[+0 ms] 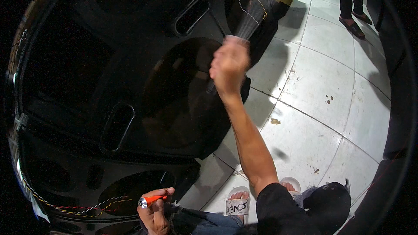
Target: The person uses a hammer to tap the back panel of a large black speaker and a red tool to adjust internal components. The person repeatedly hammers different sections of the speaker's back and manipulates wires and parts inside the speaker enclosure.
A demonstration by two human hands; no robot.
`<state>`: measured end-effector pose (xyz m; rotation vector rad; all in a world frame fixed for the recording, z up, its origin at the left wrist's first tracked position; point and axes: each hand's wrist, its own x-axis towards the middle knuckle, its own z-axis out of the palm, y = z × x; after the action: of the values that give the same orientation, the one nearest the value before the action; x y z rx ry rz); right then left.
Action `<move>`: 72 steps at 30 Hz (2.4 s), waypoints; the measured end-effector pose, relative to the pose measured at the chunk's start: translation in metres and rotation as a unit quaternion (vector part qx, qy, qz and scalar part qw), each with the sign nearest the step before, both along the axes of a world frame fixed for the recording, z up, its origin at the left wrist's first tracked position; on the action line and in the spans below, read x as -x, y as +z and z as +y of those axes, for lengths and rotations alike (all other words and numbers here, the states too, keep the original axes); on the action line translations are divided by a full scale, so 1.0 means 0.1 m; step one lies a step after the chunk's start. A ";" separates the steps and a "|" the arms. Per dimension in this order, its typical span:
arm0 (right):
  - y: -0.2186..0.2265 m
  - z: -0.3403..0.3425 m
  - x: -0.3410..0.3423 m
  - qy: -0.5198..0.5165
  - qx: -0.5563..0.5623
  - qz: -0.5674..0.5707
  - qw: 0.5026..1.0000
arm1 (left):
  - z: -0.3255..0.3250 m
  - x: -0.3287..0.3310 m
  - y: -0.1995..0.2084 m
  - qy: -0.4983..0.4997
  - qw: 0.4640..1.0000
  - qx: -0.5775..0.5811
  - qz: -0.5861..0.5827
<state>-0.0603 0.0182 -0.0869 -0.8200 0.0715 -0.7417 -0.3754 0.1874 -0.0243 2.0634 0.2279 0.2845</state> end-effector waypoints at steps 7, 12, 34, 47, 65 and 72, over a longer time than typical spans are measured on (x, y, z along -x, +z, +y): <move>0.03 -0.14 0.47 0.138 -0.081 -0.038 0.986 | 0.05 -0.02 0.02 -0.015 0.999 -0.042 -0.011; -0.74 0.38 0.59 -0.012 0.253 0.068 0.965 | -0.02 -0.08 -0.01 -0.027 0.999 -0.023 -0.016; -0.31 0.45 0.61 0.071 0.105 0.012 0.992 | 0.04 -0.07 0.00 -0.026 0.998 -0.055 0.003; 0.20 -0.04 -0.15 0.247 0.044 0.083 0.964 | 0.04 -0.10 0.07 -0.038 0.996 -0.082 0.002; -0.07 0.15 -0.08 -0.108 0.098 -0.051 0.988 | 0.02 0.00 0.05 -0.009 0.999 -0.044 -0.022; 0.10 0.06 0.22 0.162 -0.082 0.005 0.983 | 0.10 -0.11 0.07 -0.043 0.997 -0.058 -0.009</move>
<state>-0.0822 0.0240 -0.0772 -0.6578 0.0064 -0.4191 -0.3639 0.1975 -0.0168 2.1771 0.1135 0.2694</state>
